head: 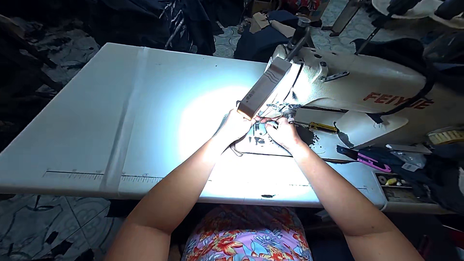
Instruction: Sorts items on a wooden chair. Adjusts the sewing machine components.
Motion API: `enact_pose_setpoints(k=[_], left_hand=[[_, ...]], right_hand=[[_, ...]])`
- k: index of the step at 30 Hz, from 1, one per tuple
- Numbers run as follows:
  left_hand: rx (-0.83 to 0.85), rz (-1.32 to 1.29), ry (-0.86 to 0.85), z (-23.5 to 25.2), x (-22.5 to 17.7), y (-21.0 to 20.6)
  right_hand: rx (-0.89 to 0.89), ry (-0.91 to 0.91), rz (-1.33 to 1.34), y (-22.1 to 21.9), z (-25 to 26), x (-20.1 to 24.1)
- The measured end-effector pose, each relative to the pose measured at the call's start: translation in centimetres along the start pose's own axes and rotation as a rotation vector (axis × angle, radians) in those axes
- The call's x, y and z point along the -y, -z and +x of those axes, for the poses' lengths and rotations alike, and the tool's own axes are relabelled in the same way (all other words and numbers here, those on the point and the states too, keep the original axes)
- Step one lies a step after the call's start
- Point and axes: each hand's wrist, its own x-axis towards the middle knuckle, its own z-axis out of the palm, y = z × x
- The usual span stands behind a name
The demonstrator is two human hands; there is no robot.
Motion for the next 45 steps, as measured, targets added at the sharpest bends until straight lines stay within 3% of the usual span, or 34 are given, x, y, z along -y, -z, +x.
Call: enact_pose_setpoints(k=[3, 7, 20, 22, 25, 28, 30, 35, 45], left_hand=[[0.044, -0.040, -0.086, 0.5, 1.1, 0.4], [0.044, -0.049, -0.160, 1.1, 2.8, -0.3], [0.132, 0.042, -0.056, 0.9, 0.8, 0.6], [0.080, 0.044, -0.086, 1.4, 2.4, -0.4], [-0.130, 0.020, -0.233, 2.0, 5.0, -2.7], [0.076, -0.001, 0.065, -0.3, -1.3, 1.6], [0.100, -0.018, 0.122, -0.7, -2.5, 2.3], [0.049, -0.030, 0.069, -0.1, -1.1, 0.7], [-0.115, -0.013, -0.021, -0.1, 0.1, -1.4]], right_hand=[[0.012, -0.034, 0.022, -0.1, 0.0, 0.4], [-0.024, 0.047, 0.018, -0.4, 0.1, 0.2], [-0.028, 0.055, 0.150, -0.8, -0.3, 1.2], [-0.017, 0.031, 0.147, -0.7, -0.3, 1.2], [-0.006, 0.038, 0.159, -0.6, -0.3, 1.0], [-0.006, -0.010, 0.165, -0.5, -0.4, 1.6], [-0.006, -0.061, 0.141, -0.5, -0.4, 1.9], [-0.015, -0.108, 0.072, -0.5, -0.4, 2.1], [-0.124, 0.033, 0.093, -0.8, -0.4, 1.4]])
